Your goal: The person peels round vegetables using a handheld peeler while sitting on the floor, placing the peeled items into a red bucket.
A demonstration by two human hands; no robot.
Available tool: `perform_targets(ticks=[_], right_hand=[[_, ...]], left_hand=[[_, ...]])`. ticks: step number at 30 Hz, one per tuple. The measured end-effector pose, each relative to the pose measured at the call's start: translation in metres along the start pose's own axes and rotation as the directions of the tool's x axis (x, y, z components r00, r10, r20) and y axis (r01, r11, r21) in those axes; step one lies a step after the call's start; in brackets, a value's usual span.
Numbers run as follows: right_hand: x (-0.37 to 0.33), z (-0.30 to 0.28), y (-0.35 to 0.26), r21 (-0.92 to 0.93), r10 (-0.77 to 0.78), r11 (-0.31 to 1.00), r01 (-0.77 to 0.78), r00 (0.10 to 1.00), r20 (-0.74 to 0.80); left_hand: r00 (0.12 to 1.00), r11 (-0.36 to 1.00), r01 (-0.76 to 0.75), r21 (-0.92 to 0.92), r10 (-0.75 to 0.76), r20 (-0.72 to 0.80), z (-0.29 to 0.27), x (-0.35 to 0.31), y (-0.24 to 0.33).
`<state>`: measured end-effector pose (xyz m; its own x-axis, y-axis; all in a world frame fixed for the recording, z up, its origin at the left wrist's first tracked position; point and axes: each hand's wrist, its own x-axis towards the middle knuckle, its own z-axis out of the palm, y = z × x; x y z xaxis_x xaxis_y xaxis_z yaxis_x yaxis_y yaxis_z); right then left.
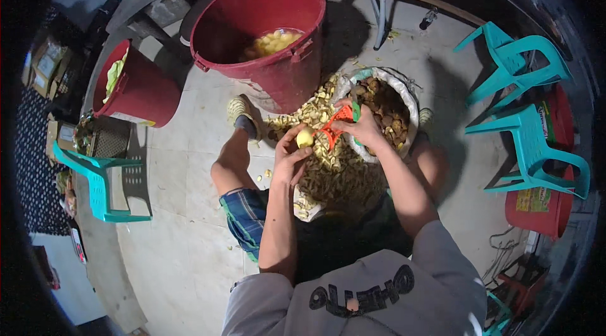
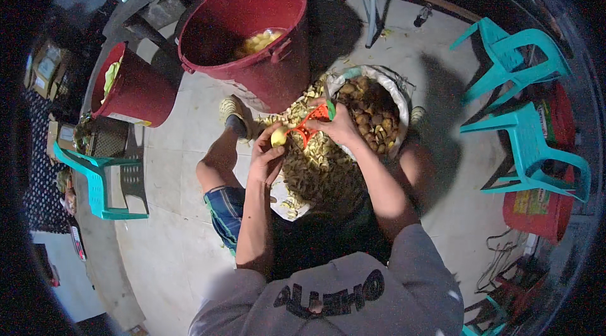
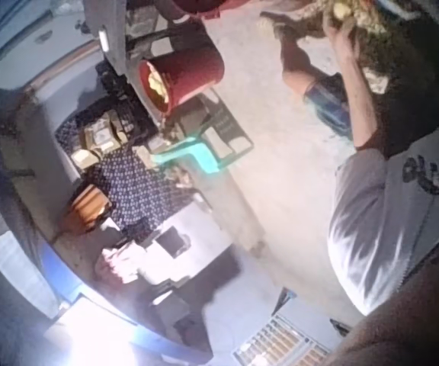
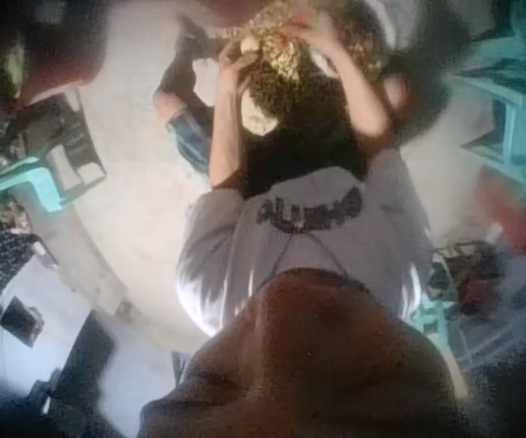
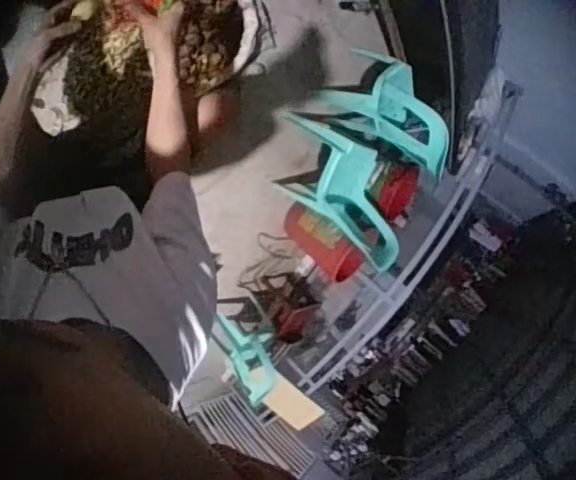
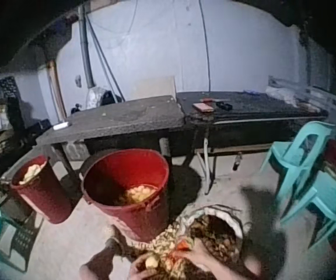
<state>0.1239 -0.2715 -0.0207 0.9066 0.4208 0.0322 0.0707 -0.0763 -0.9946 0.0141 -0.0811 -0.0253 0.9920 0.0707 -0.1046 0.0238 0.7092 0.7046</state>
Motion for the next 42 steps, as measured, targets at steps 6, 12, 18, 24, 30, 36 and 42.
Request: perform_targets(ticks=[6,12,18,24,30,36,42], right_hand=[[-0.011,0.019,-0.008,0.075,-0.032,0.997,0.026,0.996,0.085],[-0.009,0.015,-0.015,-0.030,-0.035,0.999,0.039,0.990,0.138],[-0.008,0.014,-0.040,-0.211,-0.247,0.946,0.247,0.969,0.024],[0.009,0.000,-0.024,-0.115,0.187,0.975,-0.190,0.982,-0.031],[-0.008,0.012,-0.031,-0.090,-0.053,0.995,0.053,0.999,-0.003],[-0.016,0.022,-0.050,-0.231,-0.282,0.928,0.293,0.956,0.080],[0.004,0.004,-0.015,0.040,0.155,0.987,-0.154,0.987,-0.034]], left_hand=[[0.997,0.970,-0.015,0.245,0.034,-0.072,0.001,-0.028,0.003],[0.998,0.953,-0.050,0.298,0.040,0.041,0.010,-0.042,0.008],[0.997,0.996,-0.083,-0.021,0.082,-0.013,0.001,-0.041,0.001],[0.996,0.982,0.032,-0.185,-0.017,0.082,-0.003,-0.043,-0.008],[0.999,0.999,-0.039,-0.011,0.040,0.026,0.004,-0.043,-0.011],[0.999,0.998,-0.029,0.060,0.030,-0.019,0.002,-0.044,-0.005],[1.000,0.989,0.021,-0.143,-0.020,0.006,0.004,-0.042,-0.013]])
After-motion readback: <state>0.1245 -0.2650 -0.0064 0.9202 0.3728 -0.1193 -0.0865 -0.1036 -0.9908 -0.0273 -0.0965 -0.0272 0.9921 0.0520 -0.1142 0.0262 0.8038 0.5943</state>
